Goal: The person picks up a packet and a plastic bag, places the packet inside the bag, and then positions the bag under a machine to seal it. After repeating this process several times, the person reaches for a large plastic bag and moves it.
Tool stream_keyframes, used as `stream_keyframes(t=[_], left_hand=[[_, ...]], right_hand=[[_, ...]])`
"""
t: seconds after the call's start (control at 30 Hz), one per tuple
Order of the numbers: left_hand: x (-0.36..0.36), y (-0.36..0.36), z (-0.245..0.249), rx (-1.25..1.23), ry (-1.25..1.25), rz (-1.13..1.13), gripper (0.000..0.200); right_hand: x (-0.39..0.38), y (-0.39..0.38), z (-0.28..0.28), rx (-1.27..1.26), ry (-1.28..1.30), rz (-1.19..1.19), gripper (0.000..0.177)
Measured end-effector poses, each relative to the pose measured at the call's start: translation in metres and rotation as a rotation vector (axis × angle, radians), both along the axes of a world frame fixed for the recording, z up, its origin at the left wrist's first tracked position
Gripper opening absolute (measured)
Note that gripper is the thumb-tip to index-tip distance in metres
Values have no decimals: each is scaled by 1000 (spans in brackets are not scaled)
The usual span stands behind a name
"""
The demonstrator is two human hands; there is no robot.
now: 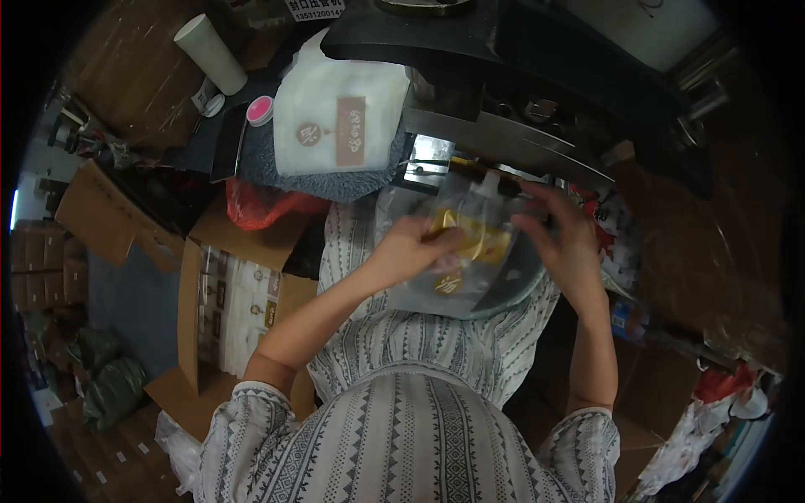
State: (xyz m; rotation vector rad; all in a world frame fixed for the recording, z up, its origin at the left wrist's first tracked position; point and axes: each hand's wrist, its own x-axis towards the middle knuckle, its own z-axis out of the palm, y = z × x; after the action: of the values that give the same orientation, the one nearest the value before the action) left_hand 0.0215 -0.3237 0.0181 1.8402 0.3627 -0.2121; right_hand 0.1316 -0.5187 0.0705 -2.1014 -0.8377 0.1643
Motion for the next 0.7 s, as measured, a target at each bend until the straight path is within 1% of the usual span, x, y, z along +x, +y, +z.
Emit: stream_keyframes(t=[0.03, 0.07, 0.1, 0.13, 0.2, 0.23, 0.27, 0.3, 0.33, 0.4, 0.43, 0.47, 0.53, 0.57, 0.6, 0.63, 0.67, 0.7], left_hand=[[13, 0, 3, -168, 56, 57, 24], [24, 0, 0, -171, 57, 54, 24], [34, 1, -6, -345, 97, 129, 26], [39, 0, -10, -519, 137, 205, 29], [37, -1, -16, -561, 124, 205, 30], [35, -2, -18, -602, 118, 205, 32], [31, 1, -20, -602, 124, 205, 32], [28, 12, -21, -282, 8, 213, 33], [26, 26, -19, 40, -112, 224, 36], [22, 67, -16, 683, -581, 456, 52], [18, 85, -28, 1101, -458, 388, 69], [10, 82, -45, 1101, -457, 383, 69], [-12, 68, -59, 1307, -396, 97, 73], [-19, 68, -60, 1268, -457, 141, 58], [-27, 72, -52, 1263, -451, 133, 58], [-36, 77, -39, 1166, -368, 183, 45], [-41, 80, -30, 1071, -291, 237, 33], [-45, 79, -29, 1071, -292, 242, 33]], right_hand=[[-1, -10, 1, -3, 1, -2, 30], [-4, -21, 1, -142, -90, -39, 32], [-2, -31, 1, -282, -181, -76, 34], [4, -38, -1, -284, -181, -78, 34], [21, -50, -13, -307, -204, -326, 26], [34, -61, -32, -307, -199, -328, 26], [49, -73, -58, -452, -264, -370, 25], [58, -78, -70, -592, -339, -411, 26], [59, -75, -66, -585, -349, -409, 26], [48, -74, -62, -489, -267, -392, 28], [47, -77, -65, -493, -256, -390, 28], [50, -81, -66, -468, -243, -360, 28], [52, -76, -60, -431, -238, -332, 28], [43, -73, -52, -384, -291, -368, 28], [33, -72, -42, -345, -340, -401, 27], [26, -74, -33, -353, -336, -397, 27], [21, -75, -23, -288, -248, -343, 26], [18, -74, -18, -219, -161, -290, 24]])
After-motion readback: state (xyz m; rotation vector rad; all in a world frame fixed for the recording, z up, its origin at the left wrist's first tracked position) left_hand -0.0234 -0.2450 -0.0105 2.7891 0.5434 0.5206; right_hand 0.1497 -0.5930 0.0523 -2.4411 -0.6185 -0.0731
